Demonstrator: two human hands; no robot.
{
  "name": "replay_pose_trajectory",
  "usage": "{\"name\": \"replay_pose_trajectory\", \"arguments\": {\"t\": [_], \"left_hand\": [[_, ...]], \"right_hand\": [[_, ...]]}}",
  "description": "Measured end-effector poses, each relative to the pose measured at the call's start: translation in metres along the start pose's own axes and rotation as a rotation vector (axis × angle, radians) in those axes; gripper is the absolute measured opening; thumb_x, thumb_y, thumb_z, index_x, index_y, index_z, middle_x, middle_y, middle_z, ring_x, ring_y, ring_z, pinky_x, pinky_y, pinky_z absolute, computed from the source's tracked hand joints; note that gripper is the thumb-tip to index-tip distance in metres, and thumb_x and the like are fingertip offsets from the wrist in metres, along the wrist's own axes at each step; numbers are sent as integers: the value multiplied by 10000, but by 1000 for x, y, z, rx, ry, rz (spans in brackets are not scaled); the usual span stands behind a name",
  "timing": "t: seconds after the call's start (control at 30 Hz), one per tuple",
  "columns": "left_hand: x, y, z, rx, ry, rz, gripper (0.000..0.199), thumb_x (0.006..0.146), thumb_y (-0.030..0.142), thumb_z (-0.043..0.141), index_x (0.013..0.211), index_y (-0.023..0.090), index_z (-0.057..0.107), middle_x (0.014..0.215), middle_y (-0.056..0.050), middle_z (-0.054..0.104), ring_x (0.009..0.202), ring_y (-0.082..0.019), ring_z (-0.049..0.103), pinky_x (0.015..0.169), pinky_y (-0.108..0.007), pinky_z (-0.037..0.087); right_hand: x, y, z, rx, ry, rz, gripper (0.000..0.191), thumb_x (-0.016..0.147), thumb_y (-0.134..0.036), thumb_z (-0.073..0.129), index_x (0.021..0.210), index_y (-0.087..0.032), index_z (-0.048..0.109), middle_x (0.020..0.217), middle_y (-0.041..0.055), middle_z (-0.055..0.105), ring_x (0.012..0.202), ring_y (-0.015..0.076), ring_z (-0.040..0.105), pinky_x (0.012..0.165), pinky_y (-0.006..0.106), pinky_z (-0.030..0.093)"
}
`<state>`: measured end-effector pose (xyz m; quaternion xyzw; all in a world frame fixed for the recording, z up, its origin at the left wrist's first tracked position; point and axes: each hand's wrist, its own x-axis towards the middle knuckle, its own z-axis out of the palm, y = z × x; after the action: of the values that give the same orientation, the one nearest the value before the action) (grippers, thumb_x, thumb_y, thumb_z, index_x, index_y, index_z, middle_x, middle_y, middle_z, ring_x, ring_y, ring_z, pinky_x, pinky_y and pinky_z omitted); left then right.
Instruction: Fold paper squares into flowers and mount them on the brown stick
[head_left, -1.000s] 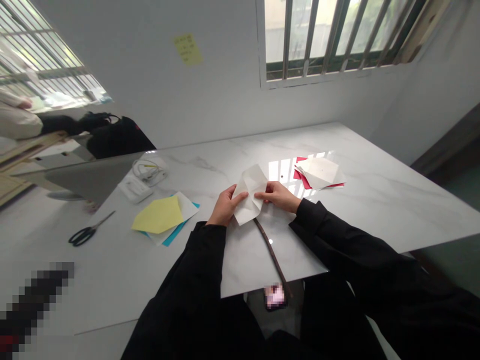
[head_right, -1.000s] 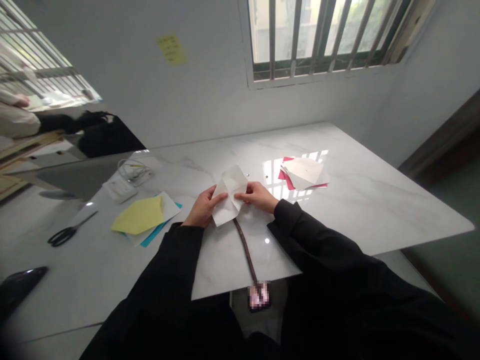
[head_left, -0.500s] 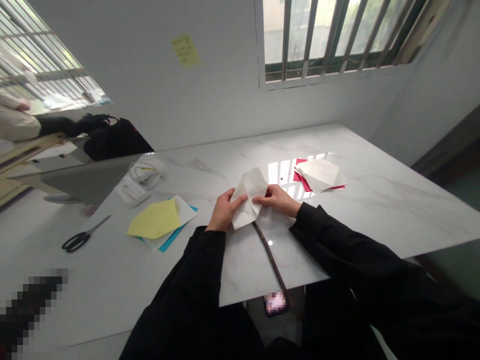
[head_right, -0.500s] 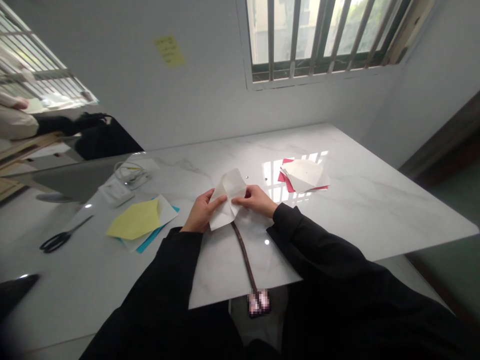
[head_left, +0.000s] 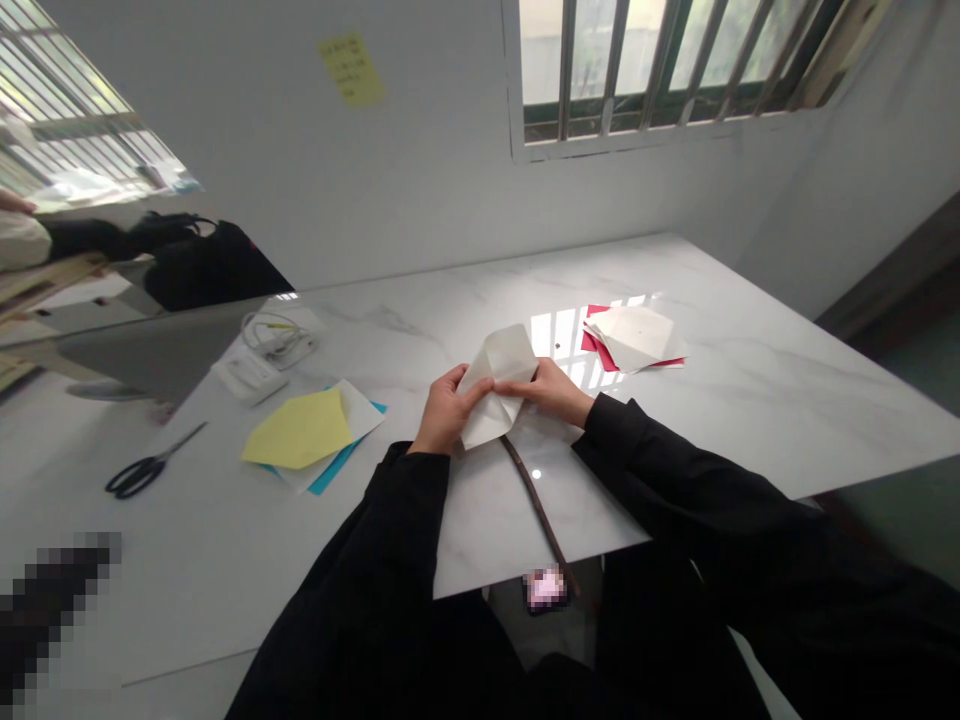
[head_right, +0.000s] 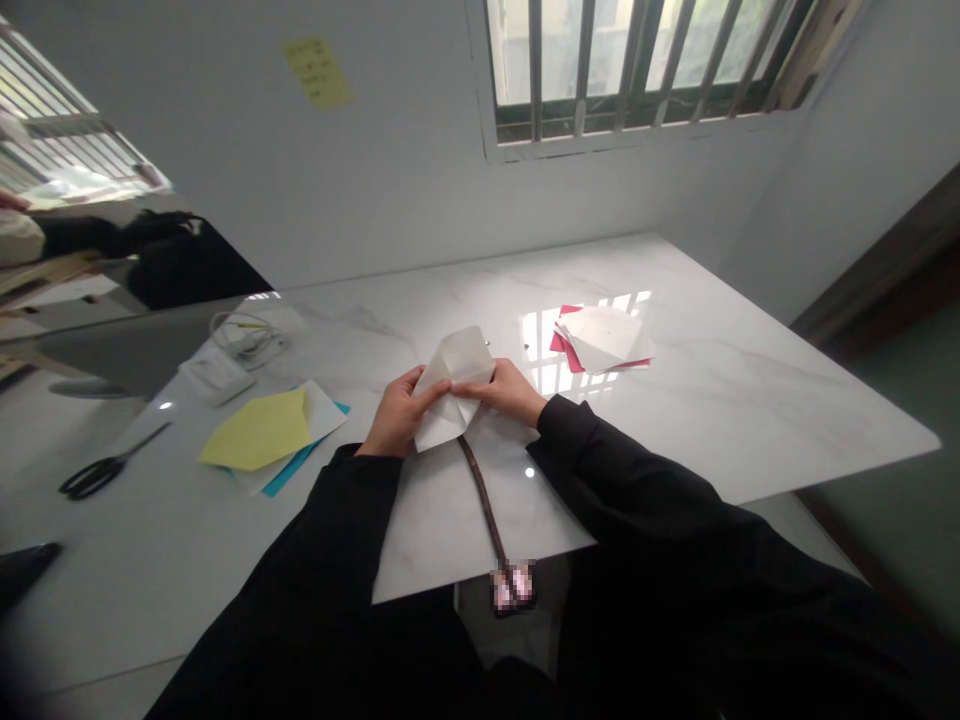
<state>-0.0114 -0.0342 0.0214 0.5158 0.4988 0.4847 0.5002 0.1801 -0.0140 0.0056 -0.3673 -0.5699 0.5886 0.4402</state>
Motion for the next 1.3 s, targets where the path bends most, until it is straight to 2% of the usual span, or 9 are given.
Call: {"name": "replay_pose_trajectory", "arguments": {"t": [0.4, 0.63, 0.87, 1.0, 1.07, 1.17, 1.3], "left_hand": [[-1, 3, 3, -60, -27, -70, 585, 609, 514, 968, 994, 142, 731, 862, -43, 763, 691, -187, 664, 626, -275, 530], [-1, 4, 3, -35, -48, -40, 565, 640, 511, 948, 1015, 142, 743, 887, -45, 768, 710, -183, 658, 632, -266, 523], [-1, 8, 3, -80, -100, -58, 529, 698, 520, 910, 1025, 152, 717, 870, -37, 748, 697, -169, 641, 621, -259, 522], [3, 11, -5, -121, -62, -67, 531, 728, 421, 864, 1167, 171, 700, 861, -15, 714, 704, -150, 634, 626, -241, 527], [3, 14, -9, -105, -54, -52, 570, 753, 325, 804, 1296, 204, 680, 910, -11, 708, 741, -144, 645, 660, -239, 546], [1, 18, -13, -66, -124, 22, 692, 756, 213, 716, 1440, 271, 629, 1077, -27, 712, 812, -138, 665, 725, -256, 584], [-3, 18, -11, 77, -226, 149, 726, 742, 196, 776, 1451, 271, 640, 1250, -73, 694, 844, -149, 688, 755, -287, 606]], "right_hand": [[-2, -3, 1, 56, 19, 54, 371, 760, -363, 917, 1040, -156, 787, 1020, 104, 796, 893, 228, 721, 835, 359, 612], [-2, -7, 3, 101, 31, 57, 328, 728, -301, 907, 994, -153, 786, 979, 86, 791, 913, 234, 717, 868, 360, 602], [5, 1, 0, 184, 29, 70, 323, 696, -247, 890, 984, -158, 773, 989, 74, 788, 922, 226, 720, 926, 377, 598], [7, -2, -3, 335, 41, 109, 305, 698, -202, 859, 985, -190, 756, 980, 51, 790, 923, 221, 723, 856, 343, 623], [8, -5, -7, 415, 74, 173, 293, 721, -175, 830, 1002, -187, 749, 977, 45, 786, 896, 200, 724, 790, 298, 624], [10, -10, -16, 504, 110, 279, 258, 750, -128, 805, 994, -171, 733, 956, 44, 775, 840, 166, 722, 727, 247, 618], [14, -11, -25, 557, 104, 363, 199, 784, -103, 785, 961, -160, 714, 895, 33, 755, 767, 141, 707, 683, 221, 613]]}}
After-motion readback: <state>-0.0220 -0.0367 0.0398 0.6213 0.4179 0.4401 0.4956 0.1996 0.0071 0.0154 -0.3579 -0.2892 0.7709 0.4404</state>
